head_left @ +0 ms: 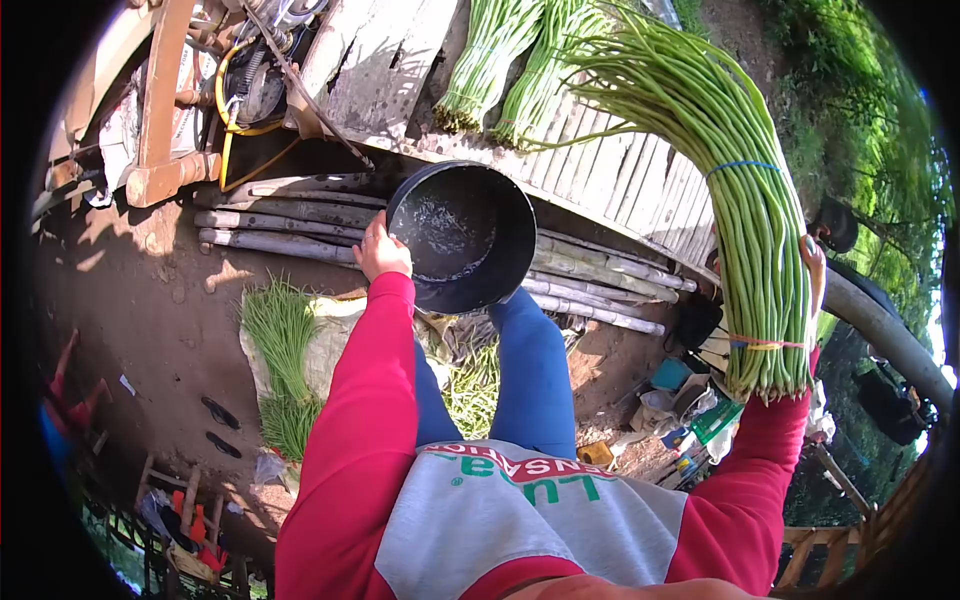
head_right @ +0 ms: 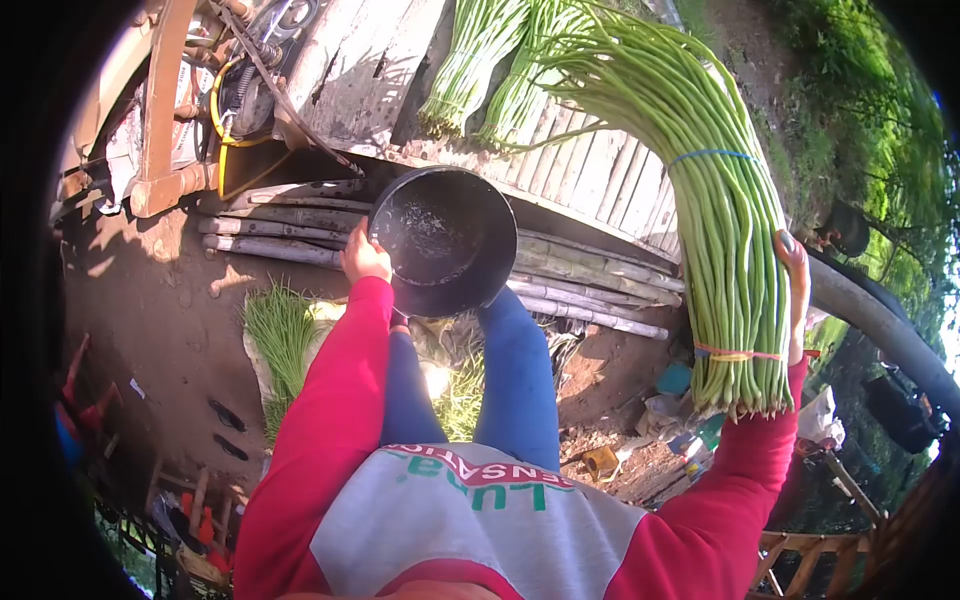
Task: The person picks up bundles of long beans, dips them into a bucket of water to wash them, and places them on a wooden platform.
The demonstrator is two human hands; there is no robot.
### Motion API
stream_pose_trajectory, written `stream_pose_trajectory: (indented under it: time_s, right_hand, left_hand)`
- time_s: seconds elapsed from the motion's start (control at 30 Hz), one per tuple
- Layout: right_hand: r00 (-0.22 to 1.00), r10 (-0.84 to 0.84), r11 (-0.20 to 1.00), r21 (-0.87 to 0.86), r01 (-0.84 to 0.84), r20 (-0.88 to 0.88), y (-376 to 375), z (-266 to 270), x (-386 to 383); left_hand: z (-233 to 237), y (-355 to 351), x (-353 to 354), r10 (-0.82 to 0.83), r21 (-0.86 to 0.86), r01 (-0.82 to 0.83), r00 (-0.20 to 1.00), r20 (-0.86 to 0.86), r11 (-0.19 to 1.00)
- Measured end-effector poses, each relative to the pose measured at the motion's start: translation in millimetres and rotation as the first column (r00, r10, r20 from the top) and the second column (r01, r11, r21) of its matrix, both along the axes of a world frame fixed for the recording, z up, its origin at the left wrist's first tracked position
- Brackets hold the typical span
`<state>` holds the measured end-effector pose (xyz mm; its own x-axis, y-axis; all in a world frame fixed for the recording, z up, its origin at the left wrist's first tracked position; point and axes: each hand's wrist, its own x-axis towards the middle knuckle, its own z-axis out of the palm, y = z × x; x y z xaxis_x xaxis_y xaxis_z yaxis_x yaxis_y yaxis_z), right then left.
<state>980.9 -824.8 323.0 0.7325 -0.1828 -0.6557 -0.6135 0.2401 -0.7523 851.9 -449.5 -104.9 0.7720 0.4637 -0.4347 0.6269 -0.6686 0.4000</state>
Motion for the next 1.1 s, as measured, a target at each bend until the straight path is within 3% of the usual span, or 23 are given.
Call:
stream_pose_trajectory:
  time_s: [0.13, 0.17, 0.2, 0.23, 0.3, 0.33, 0.43, 0.47, 0.53, 0.57, 0.63, 0.7, 0.77, 0.8, 0.83, 0.87, 0.9, 0.93, 1.0, 1.03, 1.1]
  right_hand:
    - [0.992, 0.035, 0.992, -0.121, -0.020, 0.123, -69.4, -76.9, 106.1]
    - [0.961, 0.135, 0.935, -0.352, -0.044, 0.240, -57.8, -99.3, 122.1]
    - [0.975, 0.049, 0.976, -0.218, -0.001, 0.216, -45.9, -124.5, 137.1]
    - [0.975, 0.123, 0.947, -0.314, -0.060, 0.183, -35.6, -146.4, 151.0]
    - [0.976, 0.115, 0.974, -0.216, -0.074, 0.184, -71.8, -246.7, 181.7]
    - [0.985, 0.107, 0.986, -0.142, -0.088, 0.135, -76.9, -292.4, 187.3]
    - [0.973, 0.229, 0.961, -0.155, -0.229, -0.016, -68.7, -406.0, 182.8]
    - [0.945, 0.259, 0.925, -0.230, -0.302, -0.201, -67.1, -452.7, 180.3]
    - [0.842, 0.301, 0.797, -0.367, -0.480, -0.448, -38.3, -489.7, 161.5]
    - [0.882, 0.401, 0.875, -0.183, -0.449, -0.246, -26.3, -488.9, 152.3]
    - [0.915, 0.278, 0.952, -0.043, -0.303, -0.294, -14.6, -478.0, 141.3]
    - [0.865, 0.362, 0.917, -0.033, -0.397, -0.347, -21.7, -477.2, 152.9]
    - [0.867, 0.357, 0.860, -0.241, -0.451, -0.348, -22.7, -478.4, 154.7]
    - [0.865, 0.392, 0.771, -0.401, -0.495, -0.313, -37.0, -500.7, 157.0]
    - [0.931, 0.197, 0.399, -0.842, -0.363, -0.308, -0.9, -472.1, 160.4]
    - [0.945, 0.285, 0.381, -0.885, -0.267, -0.162, 4.7, -468.4, 159.4]
    - [0.919, 0.321, 0.691, -0.720, -0.063, 0.228, 17.6, -479.2, 155.9]
    - [0.843, 0.478, 0.663, -0.731, -0.161, 0.248, 69.2, -424.3, 140.9]
    - [0.742, 0.576, 0.755, -0.571, -0.322, 0.342, 144.0, -404.7, 96.0]
    - [0.671, 0.673, 0.691, -0.588, -0.421, 0.311, 171.4, -396.6, 71.9]
    - [0.350, 0.915, 0.366, -0.775, -0.515, 0.200, 257.1, -352.5, 19.8]
  left_hand:
    - [-2.2, 1.2, -3.7, -0.025, 0.035, 0.022, 0.997, 0.078, 0.999]
    - [1.4, 0.7, -3.0, -0.026, 0.040, 0.023, 0.997, 0.079, 0.999]
    - [4.0, 0.8, -2.2, -0.024, 0.022, 0.021, 0.995, 0.097, 1.000]
    - [7.1, 2.1, -1.6, -0.022, 0.006, 0.022, 0.993, 0.115, 1.000]
    - [10.8, 0.2, -0.9, -0.010, 0.012, 0.009, 0.996, 0.089, 1.000]
    - [9.6, 0.4, -1.1, -0.012, 0.014, 0.011, 0.995, 0.096, 1.000]
    - [11.5, 1.2, -2.3, -0.001, 0.001, 0.001, 0.994, 0.111, 1.000]
    - [10.2, 2.0, -4.2, -0.002, 0.000, 0.002, 0.993, 0.114, 1.000]
    - [9.8, 1.1, -1.7, 0.011, -0.021, -0.008, 0.993, 0.118, 1.000]
    - [8.4, 0.9, -1.2, 0.003, -0.016, -0.002, 0.995, 0.101, 1.000]
    - [9.3, 1.7, -4.0, -0.013, -0.001, 0.013, 0.989, 0.146, 1.000]
    - [8.8, 0.2, -1.3, -0.001, -0.010, 0.002, 0.988, 0.151, 1.000]
    - [6.8, 1.3, -3.2, 0.015, -0.032, -0.010, 0.987, 0.158, 0.999]
    - [4.7, 0.8, -4.2, 0.011, -0.001, -0.011, 0.992, 0.127, 1.000]
    - [5.9, 0.6, -3.7, 0.008, -0.014, -0.006, 0.990, 0.139, 1.000]
    - [14.0, -0.8, 0.8, -0.011, 0.007, 0.011, 0.992, 0.126, 1.000]
    - [14.0, -1.2, -0.6, -0.023, 0.020, 0.020, 0.981, 0.195, 1.000]
    - [17.6, -2.6, 0.5, -0.006, 0.034, 0.000, 0.984, 0.178, 0.999]
    - [9.7, -4.4, -3.9, 0.021, 0.036, -0.031, 0.968, 0.252, 0.999]
    - [14.9, -3.9, -3.2, 0.064, -0.016, -0.062, 0.972, 0.225, 0.998]
    - [25.8, -0.5, 1.6, 0.167, -0.182, -0.142, 0.977, 0.131, 0.973]
